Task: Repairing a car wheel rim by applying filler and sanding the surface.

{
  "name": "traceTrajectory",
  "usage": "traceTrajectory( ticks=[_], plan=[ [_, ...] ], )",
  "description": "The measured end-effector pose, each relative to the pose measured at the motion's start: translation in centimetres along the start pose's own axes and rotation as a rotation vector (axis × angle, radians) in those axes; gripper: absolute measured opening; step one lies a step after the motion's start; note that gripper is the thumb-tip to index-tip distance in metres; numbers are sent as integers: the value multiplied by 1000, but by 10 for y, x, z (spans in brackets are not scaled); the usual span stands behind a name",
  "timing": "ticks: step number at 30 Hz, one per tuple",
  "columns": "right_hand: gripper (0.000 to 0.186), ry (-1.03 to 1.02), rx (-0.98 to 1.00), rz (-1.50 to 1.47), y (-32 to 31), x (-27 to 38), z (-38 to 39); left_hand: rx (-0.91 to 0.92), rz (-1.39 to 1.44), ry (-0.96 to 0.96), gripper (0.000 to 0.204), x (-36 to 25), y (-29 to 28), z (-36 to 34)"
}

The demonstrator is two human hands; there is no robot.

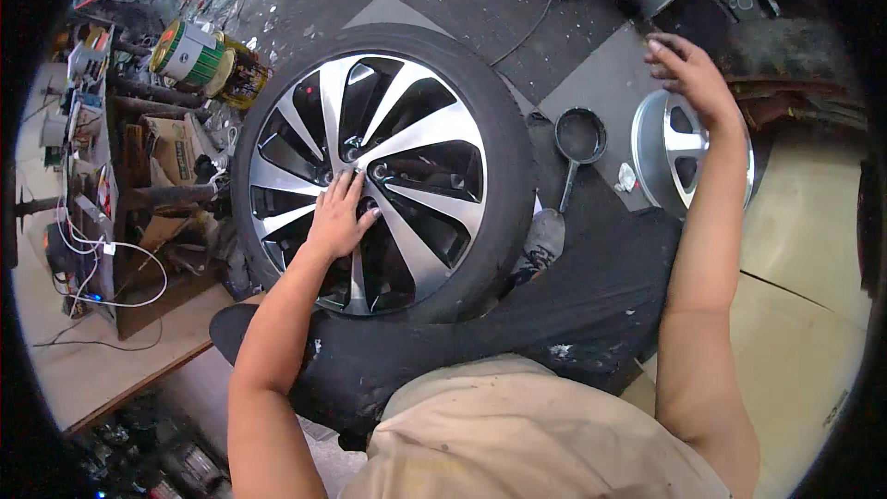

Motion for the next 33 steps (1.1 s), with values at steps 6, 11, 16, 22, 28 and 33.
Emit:
traceTrajectory(
  ticks=[6, 11, 16, 22, 28, 33],
  plan=[
    [63, 20, 50, 60, -10, 2, 16, -357, 175, -101, 77, -25, -4, -34],
    [56, 27, 68, 238, -4, -48, 28, -515, 288, -240, 44, -35, -10, -81],
    [55, 130, 141, 407, 76, -155, 26, -554, 245, -168, 37, -17, -1, -78],
    [47, 184, 83, 569, 127, -252, -12, -515, 304, -191, 35, -28, 1, -88],
    [47, 392, 153, 924, 183, -271, -49, -508, 321, -202, 36, -22, -4, -81],
    [43, 267, 146, 870, 164, -291, -73, -517, 335, -201, 37, -22, -3, -84]
  ],
)
Point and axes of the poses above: each hand's wrist, its own z-axis away from the middle knuckle, its own y-axis out of the palm, x = y × z, the point moved 8 cm from there along -z, towards the middle knuckle, and after that the axes turned 8 degrees about -z, right-handed, at the moved point
